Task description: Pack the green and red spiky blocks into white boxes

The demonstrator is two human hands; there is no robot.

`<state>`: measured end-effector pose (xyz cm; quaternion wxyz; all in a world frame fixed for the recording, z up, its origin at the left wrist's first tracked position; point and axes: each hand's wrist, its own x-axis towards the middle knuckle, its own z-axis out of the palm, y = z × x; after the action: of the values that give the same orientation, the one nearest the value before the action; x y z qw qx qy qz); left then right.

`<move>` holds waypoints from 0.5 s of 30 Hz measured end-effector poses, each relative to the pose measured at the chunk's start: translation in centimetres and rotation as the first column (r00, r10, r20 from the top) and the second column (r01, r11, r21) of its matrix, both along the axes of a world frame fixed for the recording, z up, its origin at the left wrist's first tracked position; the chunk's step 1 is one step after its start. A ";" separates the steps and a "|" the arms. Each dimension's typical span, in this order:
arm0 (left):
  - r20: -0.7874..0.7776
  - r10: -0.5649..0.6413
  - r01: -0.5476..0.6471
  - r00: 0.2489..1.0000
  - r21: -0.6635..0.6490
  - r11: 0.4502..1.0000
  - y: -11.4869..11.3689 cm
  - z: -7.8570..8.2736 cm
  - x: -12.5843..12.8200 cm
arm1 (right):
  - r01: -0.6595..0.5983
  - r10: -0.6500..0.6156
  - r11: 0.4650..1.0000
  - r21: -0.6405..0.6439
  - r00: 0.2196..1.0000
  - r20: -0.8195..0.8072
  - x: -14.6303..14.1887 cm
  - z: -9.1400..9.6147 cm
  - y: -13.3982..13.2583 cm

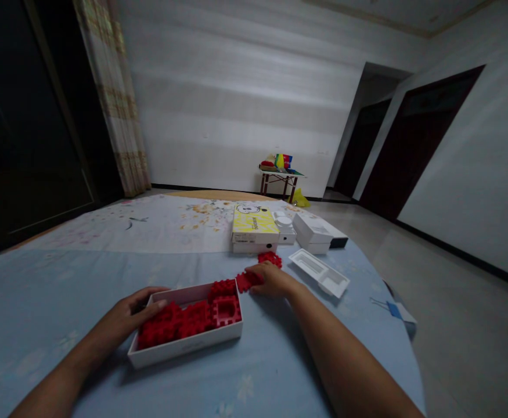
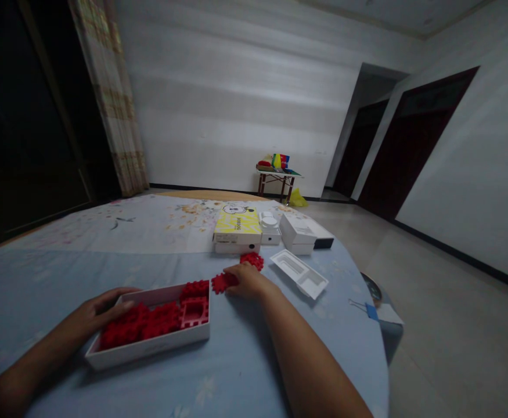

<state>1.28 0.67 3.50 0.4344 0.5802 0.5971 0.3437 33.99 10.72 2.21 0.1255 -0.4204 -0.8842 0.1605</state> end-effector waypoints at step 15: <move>0.029 0.022 -0.022 0.999 -0.001 1.000 0.4 -0.6 -0.3 | 0.043 -0.051 0.995 -0.091 0.995 -0.085 2.7 -0.2 1.2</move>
<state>0.96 1.09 2.94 0.4392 0.5685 0.5973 0.3566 36.65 11.93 2.05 0.1491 -0.4390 -0.8596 0.2148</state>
